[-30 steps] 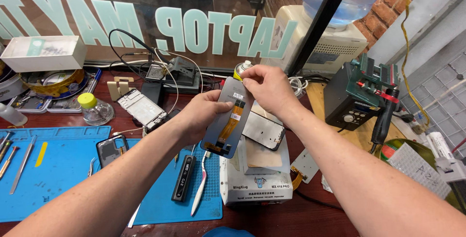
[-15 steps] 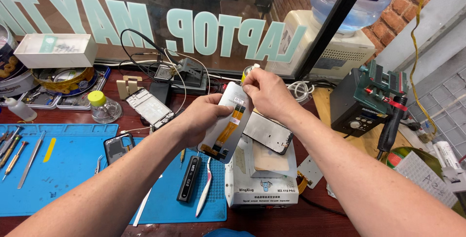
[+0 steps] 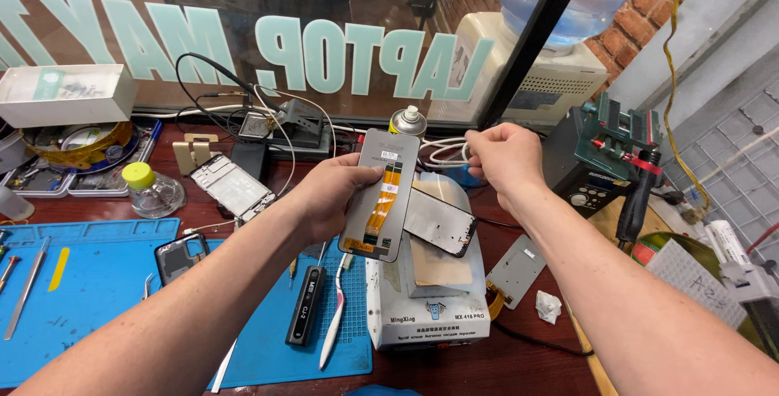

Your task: The person disassembles a smartphone, removes the battery and internal components, then reassembles the device by reconnecting the display and other parts. They use a prying tool and a cleaning cloth during the process.

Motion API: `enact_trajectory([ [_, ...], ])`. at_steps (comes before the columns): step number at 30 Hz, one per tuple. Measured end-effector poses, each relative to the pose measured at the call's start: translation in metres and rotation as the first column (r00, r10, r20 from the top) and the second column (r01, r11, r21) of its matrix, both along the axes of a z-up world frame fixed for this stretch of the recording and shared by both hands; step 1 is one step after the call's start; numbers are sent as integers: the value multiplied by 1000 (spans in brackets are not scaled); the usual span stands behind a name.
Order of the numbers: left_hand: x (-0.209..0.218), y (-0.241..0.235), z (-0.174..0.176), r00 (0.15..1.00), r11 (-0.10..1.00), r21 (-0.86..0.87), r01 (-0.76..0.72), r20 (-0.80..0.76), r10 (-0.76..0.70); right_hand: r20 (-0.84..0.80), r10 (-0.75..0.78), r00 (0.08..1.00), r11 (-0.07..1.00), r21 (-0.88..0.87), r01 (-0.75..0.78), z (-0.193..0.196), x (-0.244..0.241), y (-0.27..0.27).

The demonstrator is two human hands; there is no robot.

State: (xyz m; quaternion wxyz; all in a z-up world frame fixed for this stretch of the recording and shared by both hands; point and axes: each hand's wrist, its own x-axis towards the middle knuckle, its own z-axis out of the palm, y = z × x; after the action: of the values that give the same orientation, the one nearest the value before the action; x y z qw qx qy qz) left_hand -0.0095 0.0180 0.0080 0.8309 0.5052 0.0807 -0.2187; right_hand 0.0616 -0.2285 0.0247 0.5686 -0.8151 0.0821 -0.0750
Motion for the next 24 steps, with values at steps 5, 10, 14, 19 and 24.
enact_trajectory([
  [5,7,-16,2,999,999,-6,39,-18,-39,-35,-35,999,999,-29,34,-16,-4,-21],
  [10,14,-32,5,998,998,-13,57,-12,-57,-101,-133,986,982,-146,118,-29,-5,-42],
  [14,18,-42,8,998,998,-22,57,-1,-57,-108,-78,991,991,-119,65,-37,0,-56],
  [19,24,-53,8,999,997,-48,53,-1,-53,-77,-25,997,996,-86,18,-47,6,-66],
  [24,28,-61,6,998,995,-81,59,22,-58,-134,-30,991,994,-107,16,-56,12,-73],
])
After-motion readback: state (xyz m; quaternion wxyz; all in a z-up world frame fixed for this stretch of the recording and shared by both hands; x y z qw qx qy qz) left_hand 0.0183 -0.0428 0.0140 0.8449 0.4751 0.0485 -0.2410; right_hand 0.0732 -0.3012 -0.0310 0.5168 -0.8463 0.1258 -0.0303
